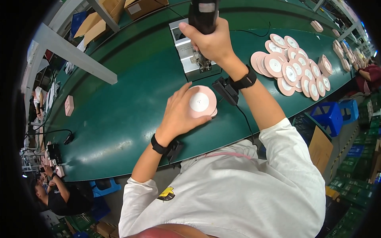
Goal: The person picks up a pink base and a white disc, places the disc onto the base, and uses a tool to insert a small pin. They then use a power screwdriver to drive a screw into the center of the disc before setting the assembled unit aside.
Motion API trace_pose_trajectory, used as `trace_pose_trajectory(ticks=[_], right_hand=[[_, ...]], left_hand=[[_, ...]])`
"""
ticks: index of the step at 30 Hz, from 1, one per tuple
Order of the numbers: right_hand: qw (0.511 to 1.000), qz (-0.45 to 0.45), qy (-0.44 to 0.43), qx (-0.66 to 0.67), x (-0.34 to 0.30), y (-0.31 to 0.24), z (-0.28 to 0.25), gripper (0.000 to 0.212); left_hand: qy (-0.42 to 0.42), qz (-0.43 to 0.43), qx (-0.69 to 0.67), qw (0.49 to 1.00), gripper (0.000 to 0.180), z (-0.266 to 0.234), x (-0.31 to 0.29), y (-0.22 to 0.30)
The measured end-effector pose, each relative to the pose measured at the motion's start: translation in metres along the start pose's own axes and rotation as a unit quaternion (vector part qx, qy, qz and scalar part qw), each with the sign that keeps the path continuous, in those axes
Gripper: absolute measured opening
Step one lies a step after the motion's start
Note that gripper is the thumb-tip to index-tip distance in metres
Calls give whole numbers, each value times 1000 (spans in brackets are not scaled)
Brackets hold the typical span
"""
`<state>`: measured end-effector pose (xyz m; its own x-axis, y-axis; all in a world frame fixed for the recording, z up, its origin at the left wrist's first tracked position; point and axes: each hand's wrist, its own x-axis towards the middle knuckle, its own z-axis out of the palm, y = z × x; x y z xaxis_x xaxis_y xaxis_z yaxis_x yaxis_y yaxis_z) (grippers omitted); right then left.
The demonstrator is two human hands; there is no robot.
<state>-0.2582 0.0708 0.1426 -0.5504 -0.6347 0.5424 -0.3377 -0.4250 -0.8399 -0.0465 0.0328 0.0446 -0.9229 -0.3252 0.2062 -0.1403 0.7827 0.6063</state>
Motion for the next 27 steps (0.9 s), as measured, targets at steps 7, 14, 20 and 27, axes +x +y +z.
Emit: trace_pose_trajectory(ticks=[7,14,20,27], right_hand=[[996,33,-46,67,-23,-24,6,24],[993,37,-79,80,-48,-18,30,17],[992,50,-87,80,-55,-2,33,15],[993,40,-88,62,-57,-3,35,15]], left_hand=[[79,45,16,996,84,1,1,-34],[104,34,-19,994,85,5,1,-32],[112,36,-25,993,86,7,-1,-34],[113,35,-18,993,86,8,-1,-35]])
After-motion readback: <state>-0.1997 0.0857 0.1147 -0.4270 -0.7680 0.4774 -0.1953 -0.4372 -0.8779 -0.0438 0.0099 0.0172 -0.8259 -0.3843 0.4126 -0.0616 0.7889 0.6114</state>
